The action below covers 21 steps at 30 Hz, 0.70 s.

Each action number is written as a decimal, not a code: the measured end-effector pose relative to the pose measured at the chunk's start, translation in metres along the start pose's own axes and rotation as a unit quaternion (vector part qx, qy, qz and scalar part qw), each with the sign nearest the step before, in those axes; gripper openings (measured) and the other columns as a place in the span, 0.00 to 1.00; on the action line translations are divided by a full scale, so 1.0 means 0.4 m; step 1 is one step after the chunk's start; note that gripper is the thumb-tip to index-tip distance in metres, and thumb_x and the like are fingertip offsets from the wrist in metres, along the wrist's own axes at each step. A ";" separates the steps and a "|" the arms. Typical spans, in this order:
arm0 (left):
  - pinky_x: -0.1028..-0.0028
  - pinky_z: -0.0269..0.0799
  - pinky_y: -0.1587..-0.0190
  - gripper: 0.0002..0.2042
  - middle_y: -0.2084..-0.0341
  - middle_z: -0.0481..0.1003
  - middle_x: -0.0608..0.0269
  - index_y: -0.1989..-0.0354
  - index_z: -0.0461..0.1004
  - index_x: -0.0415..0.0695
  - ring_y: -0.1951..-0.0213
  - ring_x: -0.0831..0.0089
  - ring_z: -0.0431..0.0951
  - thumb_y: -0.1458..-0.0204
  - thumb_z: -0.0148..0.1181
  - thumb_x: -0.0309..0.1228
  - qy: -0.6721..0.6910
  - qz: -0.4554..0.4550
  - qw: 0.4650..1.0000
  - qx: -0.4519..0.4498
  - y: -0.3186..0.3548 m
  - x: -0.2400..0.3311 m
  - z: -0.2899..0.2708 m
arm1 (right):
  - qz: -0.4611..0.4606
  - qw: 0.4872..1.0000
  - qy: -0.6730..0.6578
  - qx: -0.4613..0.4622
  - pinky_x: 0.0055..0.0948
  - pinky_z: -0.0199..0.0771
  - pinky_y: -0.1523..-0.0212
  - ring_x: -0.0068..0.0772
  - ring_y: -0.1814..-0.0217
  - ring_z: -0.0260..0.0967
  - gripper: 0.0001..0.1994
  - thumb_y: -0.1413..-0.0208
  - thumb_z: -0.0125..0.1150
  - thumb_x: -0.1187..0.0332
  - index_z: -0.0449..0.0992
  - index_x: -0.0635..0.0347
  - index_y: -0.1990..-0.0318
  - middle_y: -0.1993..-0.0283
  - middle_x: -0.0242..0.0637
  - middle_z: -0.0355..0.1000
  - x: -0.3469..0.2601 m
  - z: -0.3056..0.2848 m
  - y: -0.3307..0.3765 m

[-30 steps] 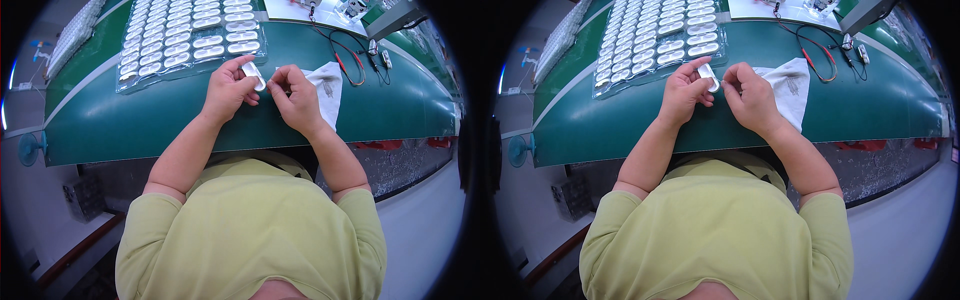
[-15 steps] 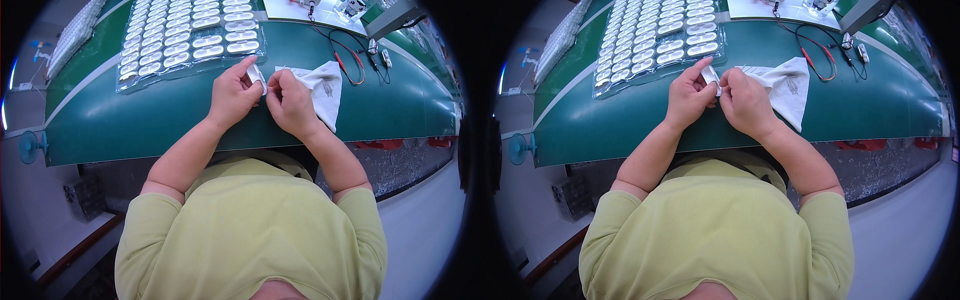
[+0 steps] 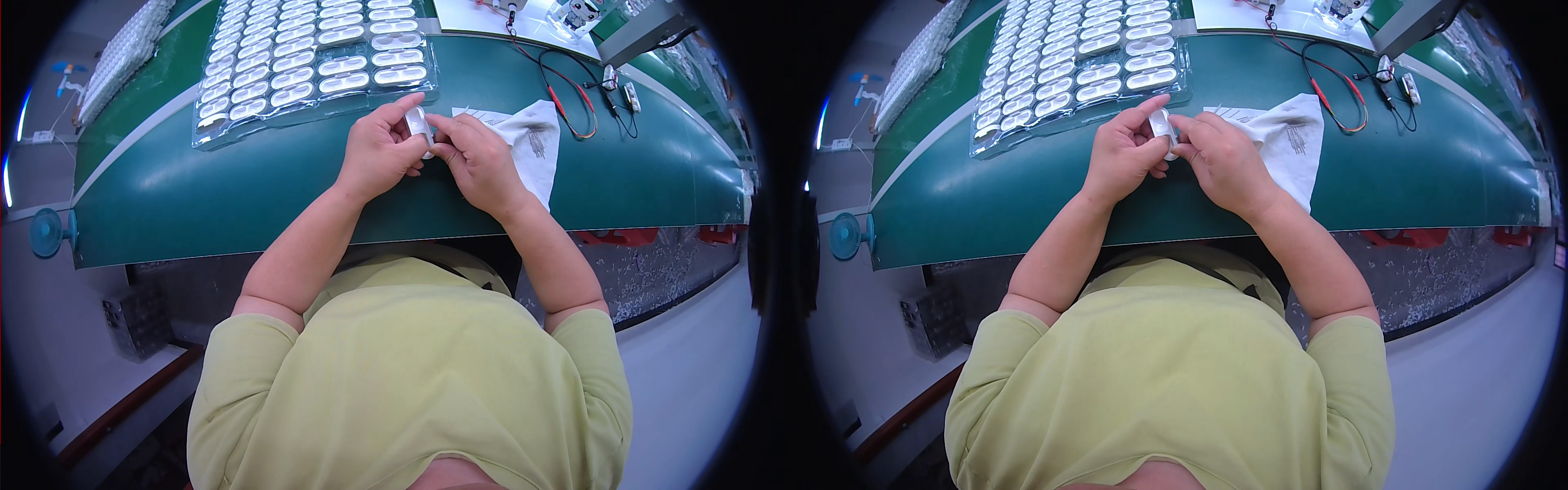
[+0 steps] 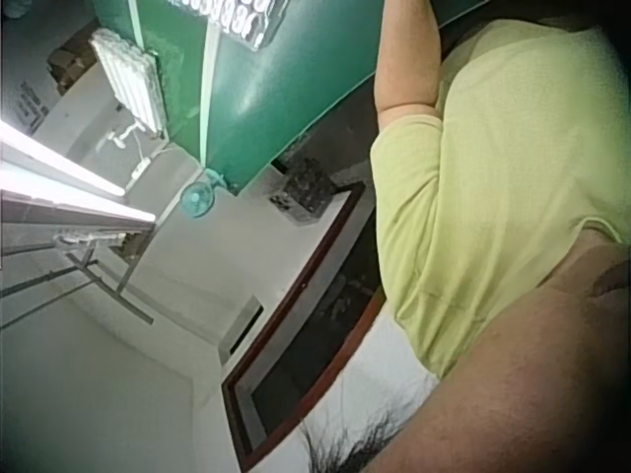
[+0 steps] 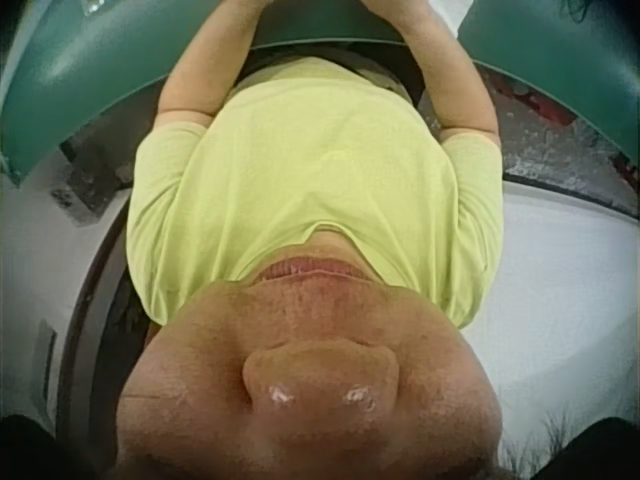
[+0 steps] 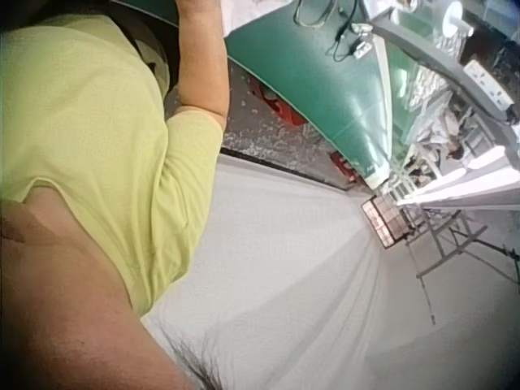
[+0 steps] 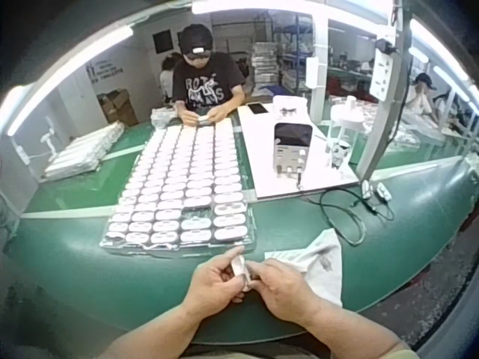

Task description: The person assembles electronic components by hand, repeatedly taking plastic casings from a tray and small metal strips from a cloth and inserting the metal strips into each casing.

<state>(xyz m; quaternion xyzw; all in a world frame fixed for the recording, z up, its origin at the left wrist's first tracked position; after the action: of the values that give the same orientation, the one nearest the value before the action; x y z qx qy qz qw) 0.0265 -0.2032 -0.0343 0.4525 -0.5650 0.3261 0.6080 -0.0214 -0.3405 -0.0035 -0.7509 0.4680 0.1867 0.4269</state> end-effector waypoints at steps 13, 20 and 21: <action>0.83 0.73 0.77 0.25 0.74 0.77 0.65 0.40 0.69 0.41 0.80 0.83 0.74 0.50 0.59 0.22 0.012 -0.011 0.999 -0.042 0.021 0.001 0.013 | 0.050 0.998 -0.033 0.029 0.32 0.72 0.67 0.40 0.68 0.71 0.09 0.50 0.64 0.74 0.75 0.63 0.60 0.69 0.41 0.72 0.018 -0.007 0.007; 0.83 0.73 0.77 0.25 0.74 0.76 0.65 0.40 0.69 0.41 0.80 0.83 0.74 0.50 0.59 0.22 0.025 -0.015 0.999 -0.039 0.006 -0.004 0.007 | 0.063 0.997 -0.045 0.022 0.29 0.72 0.66 0.37 0.67 0.72 0.09 0.48 0.64 0.74 0.75 0.63 0.59 0.69 0.40 0.73 0.029 -0.004 -0.002; 0.82 0.73 0.78 0.25 0.75 0.76 0.65 0.40 0.69 0.41 0.80 0.83 0.74 0.50 0.59 0.22 0.029 -0.016 0.999 -0.037 0.002 -0.002 0.005 | 0.062 0.997 -0.044 0.022 0.29 0.72 0.66 0.37 0.67 0.72 0.09 0.48 0.64 0.74 0.75 0.63 0.59 0.69 0.40 0.73 0.030 -0.002 -0.006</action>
<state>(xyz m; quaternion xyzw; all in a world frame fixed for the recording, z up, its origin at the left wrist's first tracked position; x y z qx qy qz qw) 0.0249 -0.2046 -0.0349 0.4288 -0.5513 0.3086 0.6458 -0.0136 -0.3472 -0.0103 -0.7020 0.4982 0.2356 0.4511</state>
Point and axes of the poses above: each hand's wrist, its own y-axis away from the middle knuckle, its own z-axis out of the palm, x = y × z, the point moved 6 cm from there along -y, towards the middle knuckle
